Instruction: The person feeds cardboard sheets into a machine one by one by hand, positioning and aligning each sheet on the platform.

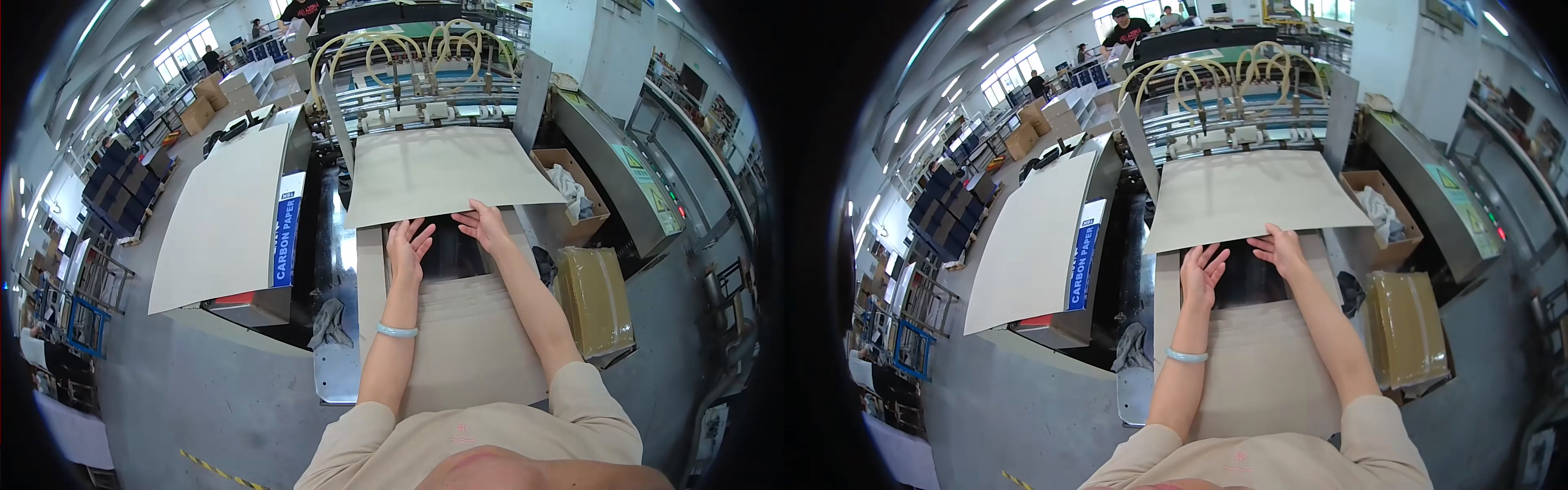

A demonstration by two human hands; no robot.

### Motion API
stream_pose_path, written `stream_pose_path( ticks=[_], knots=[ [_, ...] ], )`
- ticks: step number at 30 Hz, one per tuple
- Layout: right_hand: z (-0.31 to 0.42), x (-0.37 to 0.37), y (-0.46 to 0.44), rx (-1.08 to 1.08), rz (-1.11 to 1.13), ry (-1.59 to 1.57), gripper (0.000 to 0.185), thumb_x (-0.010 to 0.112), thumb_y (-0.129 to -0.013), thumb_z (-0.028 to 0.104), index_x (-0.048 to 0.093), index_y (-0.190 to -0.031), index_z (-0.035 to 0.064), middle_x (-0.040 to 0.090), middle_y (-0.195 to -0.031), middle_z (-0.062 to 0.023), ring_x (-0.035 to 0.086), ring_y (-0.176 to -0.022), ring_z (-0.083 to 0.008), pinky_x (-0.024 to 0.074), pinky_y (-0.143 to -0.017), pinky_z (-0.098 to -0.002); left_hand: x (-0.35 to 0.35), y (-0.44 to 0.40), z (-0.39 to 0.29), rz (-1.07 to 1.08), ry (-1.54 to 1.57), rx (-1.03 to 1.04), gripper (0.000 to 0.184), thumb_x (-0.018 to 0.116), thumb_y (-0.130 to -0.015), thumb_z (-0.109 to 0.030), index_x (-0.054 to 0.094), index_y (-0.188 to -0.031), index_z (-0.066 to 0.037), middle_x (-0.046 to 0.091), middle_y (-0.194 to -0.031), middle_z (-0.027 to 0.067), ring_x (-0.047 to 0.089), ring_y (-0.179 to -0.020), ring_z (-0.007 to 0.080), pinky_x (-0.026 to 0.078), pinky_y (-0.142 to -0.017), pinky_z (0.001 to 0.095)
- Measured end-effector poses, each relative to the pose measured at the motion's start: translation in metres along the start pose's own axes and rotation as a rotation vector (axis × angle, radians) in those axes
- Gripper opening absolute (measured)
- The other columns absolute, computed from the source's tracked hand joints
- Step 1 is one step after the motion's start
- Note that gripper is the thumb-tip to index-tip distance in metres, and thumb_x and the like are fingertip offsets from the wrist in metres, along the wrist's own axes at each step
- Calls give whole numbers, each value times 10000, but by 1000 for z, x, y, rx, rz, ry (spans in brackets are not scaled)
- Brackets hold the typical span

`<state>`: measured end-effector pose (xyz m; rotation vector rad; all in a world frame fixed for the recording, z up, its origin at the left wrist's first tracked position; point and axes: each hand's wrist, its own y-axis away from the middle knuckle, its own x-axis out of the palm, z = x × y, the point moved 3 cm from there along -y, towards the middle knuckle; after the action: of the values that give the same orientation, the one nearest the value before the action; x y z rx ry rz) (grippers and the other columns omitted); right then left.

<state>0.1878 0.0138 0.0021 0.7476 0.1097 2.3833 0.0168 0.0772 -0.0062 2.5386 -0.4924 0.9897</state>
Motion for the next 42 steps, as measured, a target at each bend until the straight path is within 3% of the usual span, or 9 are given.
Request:
stream_pose_path(
  ticks=[17,31,42],
  knots=[
    [50,25,-49,-120,52,-17,188,482,-869,88,510,-1012,-33,637,-926,-189,676,-820,-278,530,-537,-273,1,1,-3,-9,-6,4,440,494,-926,-235,360,-1282,-14,555,-1189,181,657,-909,260,521,-594,206],
    [35,17,-78,-56,25,0,170,485,-868,83,515,-999,-21,646,-916,-193,679,-808,-266,530,-540,-264,2,1,0,-10,-14,3,440,515,-918,-239,371,-1276,-27,576,-1157,166,668,-874,241,524,-591,204],
    [28,12,-92,-22,-5,16,190,481,-850,74,523,-999,-36,636,-908,-199,675,-785,-284,533,-564,-294,1,0,1,5,-1,-7,408,515,-920,-222,387,-1260,-35,583,-1156,166,657,-919,275,529,-590,217]
  ],
)
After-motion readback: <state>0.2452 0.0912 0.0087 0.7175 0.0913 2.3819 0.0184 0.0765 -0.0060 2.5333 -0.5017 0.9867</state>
